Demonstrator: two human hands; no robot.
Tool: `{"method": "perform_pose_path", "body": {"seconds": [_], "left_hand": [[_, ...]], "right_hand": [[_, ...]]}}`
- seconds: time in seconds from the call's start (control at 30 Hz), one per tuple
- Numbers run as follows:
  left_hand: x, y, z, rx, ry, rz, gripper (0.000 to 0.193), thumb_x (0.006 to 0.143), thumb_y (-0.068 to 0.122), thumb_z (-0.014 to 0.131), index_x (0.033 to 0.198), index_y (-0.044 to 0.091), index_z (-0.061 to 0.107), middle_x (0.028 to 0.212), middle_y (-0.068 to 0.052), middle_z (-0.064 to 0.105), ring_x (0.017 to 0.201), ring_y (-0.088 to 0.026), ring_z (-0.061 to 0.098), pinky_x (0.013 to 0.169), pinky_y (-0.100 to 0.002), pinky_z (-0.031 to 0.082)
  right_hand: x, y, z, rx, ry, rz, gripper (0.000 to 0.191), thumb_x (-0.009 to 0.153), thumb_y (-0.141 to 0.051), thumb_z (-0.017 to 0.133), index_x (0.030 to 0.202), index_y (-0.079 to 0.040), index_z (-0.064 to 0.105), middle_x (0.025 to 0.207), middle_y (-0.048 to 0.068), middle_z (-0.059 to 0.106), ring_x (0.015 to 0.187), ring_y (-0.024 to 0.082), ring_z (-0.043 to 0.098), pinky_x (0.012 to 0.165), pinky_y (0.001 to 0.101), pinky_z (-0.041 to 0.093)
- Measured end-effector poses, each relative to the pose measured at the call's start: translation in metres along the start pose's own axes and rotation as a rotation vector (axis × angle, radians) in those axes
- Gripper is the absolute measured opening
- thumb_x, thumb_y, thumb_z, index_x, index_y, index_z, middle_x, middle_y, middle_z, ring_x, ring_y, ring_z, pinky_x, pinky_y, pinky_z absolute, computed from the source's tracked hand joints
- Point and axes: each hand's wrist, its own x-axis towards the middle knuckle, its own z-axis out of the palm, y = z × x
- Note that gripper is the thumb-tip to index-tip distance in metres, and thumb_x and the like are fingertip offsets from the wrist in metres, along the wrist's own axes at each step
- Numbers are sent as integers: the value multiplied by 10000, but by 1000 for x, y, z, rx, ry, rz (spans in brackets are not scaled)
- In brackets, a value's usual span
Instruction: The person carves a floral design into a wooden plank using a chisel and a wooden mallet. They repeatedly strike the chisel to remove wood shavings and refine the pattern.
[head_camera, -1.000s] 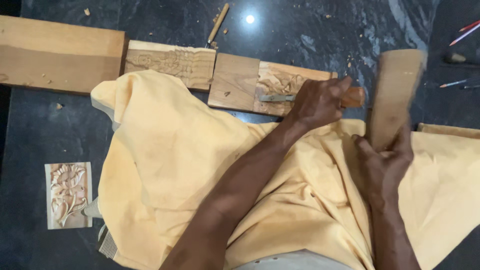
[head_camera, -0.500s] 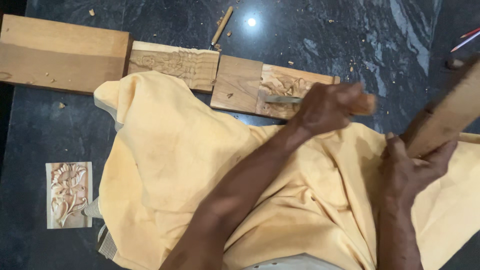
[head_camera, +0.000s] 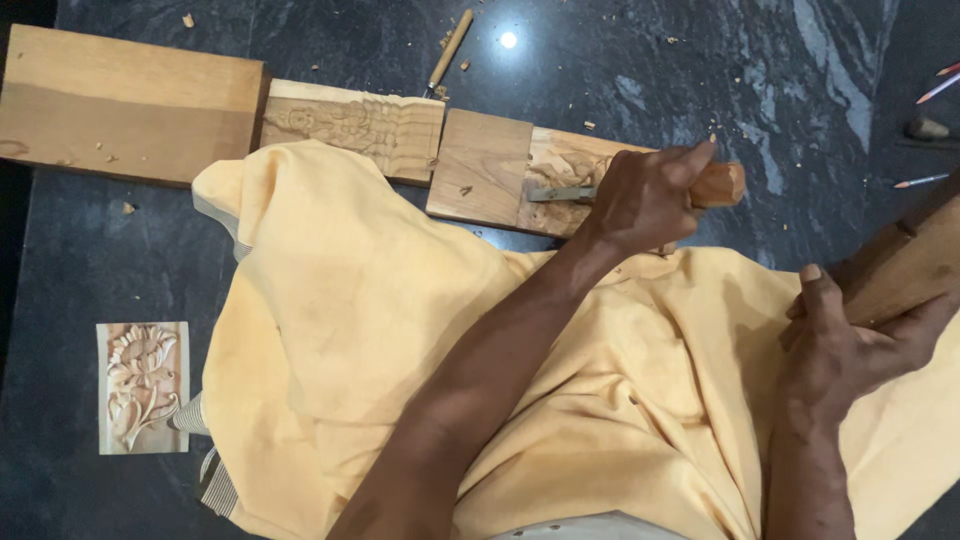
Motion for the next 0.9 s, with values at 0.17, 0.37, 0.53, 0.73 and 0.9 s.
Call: {"method": "perform_pose_path", "body": {"seconds": [0.17, 0.37, 0.53, 0.73, 0.9], "left_hand": [[-1, -1, -1, 23, -26, 10, 615, 657, 80, 768, 1257, 36, 639, 1022, -133, 763, 865, -305, 755, 728, -419, 606], [-1, -2, 1, 12, -18, 9, 607, 650, 87, 784, 1239, 44, 642, 1026, -125, 766, 856, -298, 753, 714, -420, 600], [-4, -4, 0, 26, -69, 12, 592, 665, 45, 751, 1246, 41, 641, 1022, -129, 761, 837, -304, 750, 703, -415, 602], [-3, -2, -2, 0, -60, 2, 395, 696, 41, 739, 1080, 66, 646, 957, -96, 763, 839, -332, 742, 706, -458, 582], [1, 6, -18, 42, -148, -2, 408, 655, 21, 734, 1051, 67, 648, 921, -101, 757, 831, -346, 737, 690, -470, 580]], "right_hand": [[-7, 4, 15, -169, -281, -200, 493, 966, 166, 681, 1412, 67, 496, 1191, 147, 628, 969, 194, 621, 831, 309, 542], [-6, -6, 25, -29, -88, 99, 427, 957, 11, 752, 1319, -4, 526, 1071, 64, 626, 804, 136, 609, 700, 297, 498], [-7, -10, 28, -208, -318, -180, 649, 787, 81, 685, 1398, 24, 472, 1216, 77, 614, 1039, 140, 605, 824, 290, 509], [-7, -12, 30, 45, -64, 187, 462, 961, 13, 702, 1388, 48, 528, 1120, 107, 613, 818, 186, 537, 740, 336, 476], [-9, -17, 30, -198, -319, -25, 598, 831, 50, 712, 1394, 0, 517, 1207, 61, 651, 1072, 160, 641, 890, 283, 520]]}}
